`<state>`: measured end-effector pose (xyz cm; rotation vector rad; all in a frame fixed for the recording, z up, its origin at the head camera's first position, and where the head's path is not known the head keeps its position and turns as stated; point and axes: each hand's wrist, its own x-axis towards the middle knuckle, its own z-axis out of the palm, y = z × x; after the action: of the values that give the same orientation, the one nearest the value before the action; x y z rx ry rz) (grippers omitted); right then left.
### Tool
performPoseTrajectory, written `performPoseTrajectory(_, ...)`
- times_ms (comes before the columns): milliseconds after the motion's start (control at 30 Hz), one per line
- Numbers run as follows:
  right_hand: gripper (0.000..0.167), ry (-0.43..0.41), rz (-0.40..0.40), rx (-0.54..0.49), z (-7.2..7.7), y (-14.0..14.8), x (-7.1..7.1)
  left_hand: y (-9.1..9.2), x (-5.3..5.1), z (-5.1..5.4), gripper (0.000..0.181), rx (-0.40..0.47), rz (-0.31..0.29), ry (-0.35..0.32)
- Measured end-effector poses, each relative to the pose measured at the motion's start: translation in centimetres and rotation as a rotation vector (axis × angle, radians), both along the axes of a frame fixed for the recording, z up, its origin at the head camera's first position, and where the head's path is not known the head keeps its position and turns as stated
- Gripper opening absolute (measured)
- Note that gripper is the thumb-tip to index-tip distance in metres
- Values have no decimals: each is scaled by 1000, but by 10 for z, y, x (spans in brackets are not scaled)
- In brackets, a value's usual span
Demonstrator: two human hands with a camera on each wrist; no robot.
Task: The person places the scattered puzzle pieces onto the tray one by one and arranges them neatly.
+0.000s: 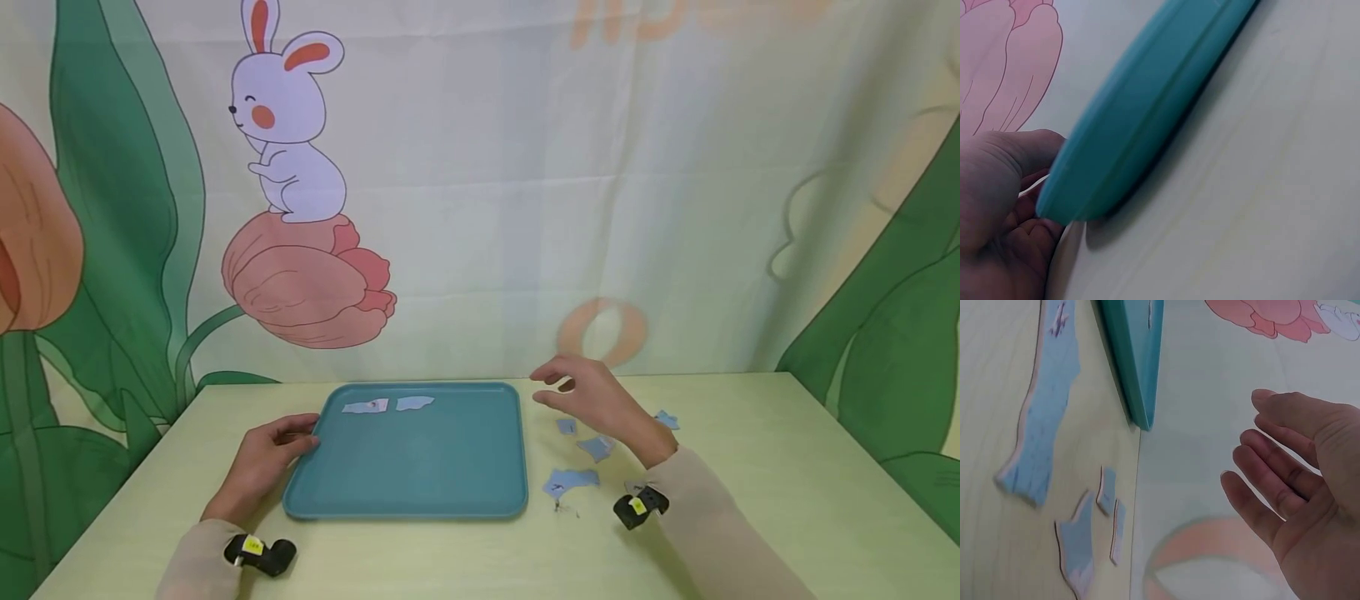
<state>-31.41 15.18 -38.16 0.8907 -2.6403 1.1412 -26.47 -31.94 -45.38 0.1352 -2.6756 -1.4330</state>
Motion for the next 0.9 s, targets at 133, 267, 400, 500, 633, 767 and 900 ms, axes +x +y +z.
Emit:
performPoseTrajectory(133,24,-5,-8,-6,1,14,0,0,0,0,46,4,1,-2)
performPoseTrajectory(267,25,-20,3,1,0,28,0,0,0,0,46,7,4,-5)
performPoseTrajectory(400,27,-31,15,22,-3,42,1,1,0,-1,46,9,7,-8)
performPoseTrajectory(500,28,-52,9,43,-6,53,2,1,1,-1,46,4,0,-4)
performPoseTrajectory(633,32,-104,7,76,-9,63,2,0,0,-1,47,-6,-13,7)
performPoseTrajectory(767,34,-140,37,89,-10,69,1,-1,1,-1,47,-9,-14,2)
performPoseTrajectory(900,36,-172,62,97,-13,73,2,-2,1,-1,47,-14,-19,4)
